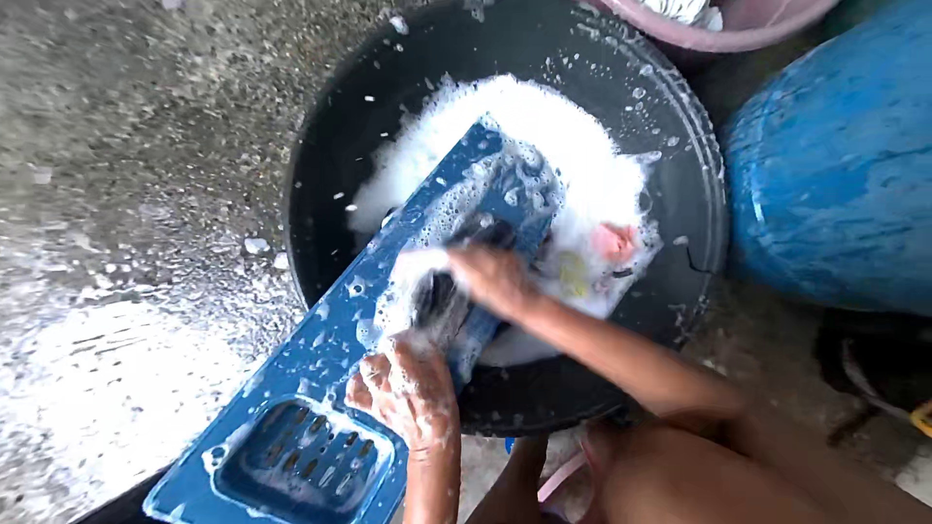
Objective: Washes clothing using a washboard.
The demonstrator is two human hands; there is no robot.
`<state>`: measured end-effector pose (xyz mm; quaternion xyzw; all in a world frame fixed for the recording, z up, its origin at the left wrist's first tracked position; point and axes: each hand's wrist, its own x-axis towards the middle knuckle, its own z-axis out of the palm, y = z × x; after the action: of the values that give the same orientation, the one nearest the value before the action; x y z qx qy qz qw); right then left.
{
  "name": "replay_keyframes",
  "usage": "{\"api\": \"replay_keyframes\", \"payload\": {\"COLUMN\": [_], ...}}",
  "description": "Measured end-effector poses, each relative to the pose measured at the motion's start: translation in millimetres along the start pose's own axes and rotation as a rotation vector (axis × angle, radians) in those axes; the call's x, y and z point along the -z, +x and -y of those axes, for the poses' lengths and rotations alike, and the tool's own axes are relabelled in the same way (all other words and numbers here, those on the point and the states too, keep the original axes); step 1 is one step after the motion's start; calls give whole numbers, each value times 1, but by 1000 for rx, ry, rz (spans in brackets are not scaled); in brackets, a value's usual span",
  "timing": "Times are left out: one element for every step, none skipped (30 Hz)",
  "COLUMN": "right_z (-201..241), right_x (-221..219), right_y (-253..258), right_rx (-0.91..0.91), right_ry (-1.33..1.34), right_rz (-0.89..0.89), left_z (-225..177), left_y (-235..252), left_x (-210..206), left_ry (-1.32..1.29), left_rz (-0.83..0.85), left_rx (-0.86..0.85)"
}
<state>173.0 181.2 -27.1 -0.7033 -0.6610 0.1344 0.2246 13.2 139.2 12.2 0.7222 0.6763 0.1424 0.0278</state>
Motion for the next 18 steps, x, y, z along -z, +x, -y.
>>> {"api": "replay_keyframes", "payload": {"right_z": [-31,-58,-75,-73,-52,-17,19,41,42,24,-8,-42,-69,-78,-67,-39,-4,25], "right_x": [5,13,23,32,36,32,20,10,5,5,8,11,16,25,33,36,31,20], "right_y": [19,39,57,64,60,43,18,-2,-10,-6,9,25,38,50,57,50,31,8], "right_rx": [-138,-290,-399,-449,-426,-333,-207,-91,-24,-32,-122,-243,-349,-427,-450,-406,-295,-151], "right_ry": [-78,-125,-142,-139,-125,-81,-10,60,81,41,-31,-83,-123,-141,-119,-68,-6,53], "right_rz": [62,118,138,114,51,-11,-57,-78,-75,-61,-9,44,68,84,91,88,59,-9], "left_z": [1,2,2,0,-2,-2,-1,0,1,1,-1,-2,-3,-4,-4,-3,-3,-3], "left_y": [-2,-2,0,2,3,2,2,2,2,3,3,2,2,3,5,3,1,1], "left_x": [0,0,-1,-2,-4,-5,-4,-3,-2,-2,-2,-1,0,0,-2,-3,-2,2], "left_ry": [0,-3,-7,-11,-19,-18,-12,-8,-1,13,19,15,10,0,-8,-17,-22,-27], "left_rz": [-8,-28,-48,-54,-50,-46,-31,-19,-12,-12,-15,-10,-8,-19,-40,-52,-40,-21], "left_rx": [-13,-26,-36,-38,-38,-42,-39,-32,-24,-23,-20,-19,-18,-17,-18,-13,1,25]}}
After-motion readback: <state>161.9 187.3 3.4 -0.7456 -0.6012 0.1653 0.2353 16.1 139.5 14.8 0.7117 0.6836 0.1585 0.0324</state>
